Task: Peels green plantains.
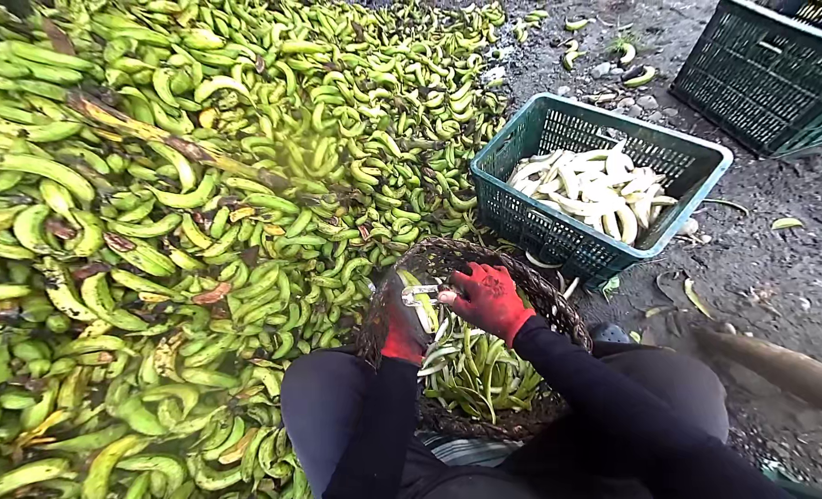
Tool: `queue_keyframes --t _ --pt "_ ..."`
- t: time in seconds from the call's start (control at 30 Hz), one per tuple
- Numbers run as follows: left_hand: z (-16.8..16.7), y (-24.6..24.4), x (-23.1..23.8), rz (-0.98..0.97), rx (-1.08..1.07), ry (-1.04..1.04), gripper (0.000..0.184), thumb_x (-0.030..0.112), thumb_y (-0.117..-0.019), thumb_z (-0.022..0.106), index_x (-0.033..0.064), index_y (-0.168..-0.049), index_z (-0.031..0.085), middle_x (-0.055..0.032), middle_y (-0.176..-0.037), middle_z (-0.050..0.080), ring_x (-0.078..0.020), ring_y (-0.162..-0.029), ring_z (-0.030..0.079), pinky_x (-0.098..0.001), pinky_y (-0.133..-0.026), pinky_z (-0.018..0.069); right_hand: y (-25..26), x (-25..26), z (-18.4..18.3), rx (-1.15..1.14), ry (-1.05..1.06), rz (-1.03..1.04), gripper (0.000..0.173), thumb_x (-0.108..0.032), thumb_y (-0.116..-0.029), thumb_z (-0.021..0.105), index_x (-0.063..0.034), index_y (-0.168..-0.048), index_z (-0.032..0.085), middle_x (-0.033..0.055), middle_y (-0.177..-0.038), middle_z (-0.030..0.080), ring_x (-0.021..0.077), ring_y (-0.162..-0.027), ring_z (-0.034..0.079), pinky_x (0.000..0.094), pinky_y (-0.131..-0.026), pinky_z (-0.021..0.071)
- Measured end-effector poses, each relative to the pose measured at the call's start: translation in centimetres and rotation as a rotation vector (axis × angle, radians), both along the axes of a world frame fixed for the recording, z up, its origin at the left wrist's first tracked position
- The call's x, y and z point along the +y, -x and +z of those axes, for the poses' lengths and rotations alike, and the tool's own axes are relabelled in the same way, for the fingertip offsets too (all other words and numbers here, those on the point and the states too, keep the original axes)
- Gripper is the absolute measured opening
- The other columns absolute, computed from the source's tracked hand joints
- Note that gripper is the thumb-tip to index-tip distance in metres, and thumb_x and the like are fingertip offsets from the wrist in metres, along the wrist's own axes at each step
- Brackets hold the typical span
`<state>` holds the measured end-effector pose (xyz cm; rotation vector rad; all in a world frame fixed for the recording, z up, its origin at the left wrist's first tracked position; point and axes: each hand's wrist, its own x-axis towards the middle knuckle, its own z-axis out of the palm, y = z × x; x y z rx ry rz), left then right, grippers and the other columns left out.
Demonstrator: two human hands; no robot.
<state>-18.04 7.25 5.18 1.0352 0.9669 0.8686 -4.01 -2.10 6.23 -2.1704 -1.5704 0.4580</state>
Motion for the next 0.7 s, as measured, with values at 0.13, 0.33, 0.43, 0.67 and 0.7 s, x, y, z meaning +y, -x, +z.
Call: queue_keyframes --t 0.13,0.33,0.43,0.67,0.7 --pt "0.9 0.8 -1.3 -0.210 0.176 0.003 0.043 0.035 -0.1128 0.029 0.0049 -0.123 0.058 -0.0074 -0.089 0.062 -0.0134 -0.072 0.060 -0.0310 -0.064 0.0544 -1.3 0.6 -0.3 0.092 0.062 -0.035 0.054 -0.062 -0.1016 0.043 -0.0197 -0.120 0.070 0.0161 -0.115 0.067 0.0362 -0.108 0.064 0.0614 -0.091 0.0463" --pt "0.4 0.6 -1.2 -0.298 -0.116 0.229 0.050 0.044 -0.1108 0.030 0.0043 -0.110 0.060 -0.0104 -0.079 0.065 -0.0178 -0.065 0.064 -0.0333 -0.057 0.0574 -1.8 0.8 -1.4 0.148 -0.003 -0.121 0.052 -0.061 -0.0992 0.050 -0.0166 -0.118 0.070 0.0159 -0.112 0.068 0.0363 -0.104 0.065 0.0630 -0.091 0.0483" --pt "0.7 1.9 1.4 -0.202 -0.251 0.254 0.050 0.051 -0.1093 0.026 0.0132 -0.109 0.059 -0.0040 -0.080 0.063 -0.0143 -0.069 0.063 -0.0326 -0.061 0.0568 0.9 -0.6 -1.1 -0.020 -0.172 0.105 0.062 -0.070 -0.0943 0.049 -0.0175 -0.117 0.072 0.0162 -0.118 0.069 0.0356 -0.113 0.065 0.0611 -0.102 0.0456" --pt "1.3 1.0 -0.2 -0.128 -0.164 0.129 0.039 0.040 -0.1100 0.037 0.0126 -0.126 0.059 -0.0070 -0.098 0.066 -0.0164 -0.083 0.066 -0.0355 -0.071 0.0580 0.5 0.2 -0.2 0.022 -0.058 0.048 0.056 -0.065 -0.0988 0.046 -0.0184 -0.117 0.072 0.0164 -0.117 0.068 0.0360 -0.112 0.064 0.0608 -0.099 0.0446" --pt "1.4 0.7 -1.0 -0.145 -0.153 0.088 0.037 0.036 -0.1110 0.035 0.0102 -0.124 0.058 -0.0076 -0.095 0.064 -0.0162 -0.081 0.064 -0.0347 -0.069 0.0572 0.0 0.5 -0.3 0.074 -0.019 0.025 0.053 -0.062 -0.1003 0.046 -0.0186 -0.120 0.071 0.0163 -0.118 0.068 0.0360 -0.112 0.064 0.0608 -0.097 0.0455"
